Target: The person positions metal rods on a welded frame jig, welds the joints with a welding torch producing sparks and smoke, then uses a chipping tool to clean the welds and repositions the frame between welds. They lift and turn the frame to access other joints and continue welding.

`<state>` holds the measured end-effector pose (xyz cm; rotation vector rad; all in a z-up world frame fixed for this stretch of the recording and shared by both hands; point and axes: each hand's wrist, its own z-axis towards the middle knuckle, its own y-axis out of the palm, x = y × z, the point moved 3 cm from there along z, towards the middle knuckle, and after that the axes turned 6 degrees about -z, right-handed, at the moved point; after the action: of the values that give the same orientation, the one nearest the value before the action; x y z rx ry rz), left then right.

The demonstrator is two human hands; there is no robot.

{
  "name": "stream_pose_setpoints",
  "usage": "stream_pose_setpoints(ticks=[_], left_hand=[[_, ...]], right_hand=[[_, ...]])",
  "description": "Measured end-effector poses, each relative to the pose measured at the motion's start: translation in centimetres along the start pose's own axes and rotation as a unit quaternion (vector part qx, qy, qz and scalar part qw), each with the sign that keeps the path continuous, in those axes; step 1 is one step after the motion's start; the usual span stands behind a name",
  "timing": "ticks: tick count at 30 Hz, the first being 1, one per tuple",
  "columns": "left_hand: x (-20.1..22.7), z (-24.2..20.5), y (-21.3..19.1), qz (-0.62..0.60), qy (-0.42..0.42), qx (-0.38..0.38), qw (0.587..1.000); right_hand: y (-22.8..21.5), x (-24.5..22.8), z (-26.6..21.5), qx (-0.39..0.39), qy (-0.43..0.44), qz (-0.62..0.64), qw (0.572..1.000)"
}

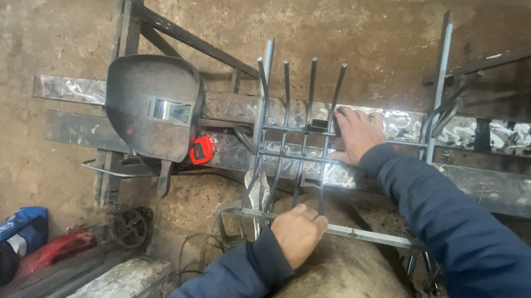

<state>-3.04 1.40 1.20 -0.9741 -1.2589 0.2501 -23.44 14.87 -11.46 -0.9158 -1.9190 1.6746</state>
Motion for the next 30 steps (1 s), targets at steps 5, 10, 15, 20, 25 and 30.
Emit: stream_pose_setpoints(ticks=[5,10,15,20,25,30], left_hand=[[-0.4,-0.1,1.3,0.037,-0.005,-0.009,0.999],[-0.1,-0.1,0.4,0.029,-0.018,0.013,0.999],[-0.7,-0.4,1.3,0.037,0.008,0.021,0.999],[-1.4,0.0,1.6,-0.007,-0.043,0.000,0.999],[-2.1,-0.4,2.4,0.006,0.009,0.000,1.000],[-1.8,-0.1,1.7,0.020,-0.008,-0.024,0.999]], right_hand=[[0.2,0.0,-0.4,0.013,0.017,-0.031,0.999],[-7.9,-2.9,-3.9,-0.112,0.031,-0.024,0.993],[-9.7,-6.9,-10.9,-0.303,-0.013,0.041,0.952],[-10.1,-10.2,-14.1,-0.208,0.012,0.160,0.965],[-5.3,-9.2,-14.4,-0.157,0.008,0.276,0.948],[-4.8,-8.9,-14.1,-0.119,-0.046,0.353,0.927]])
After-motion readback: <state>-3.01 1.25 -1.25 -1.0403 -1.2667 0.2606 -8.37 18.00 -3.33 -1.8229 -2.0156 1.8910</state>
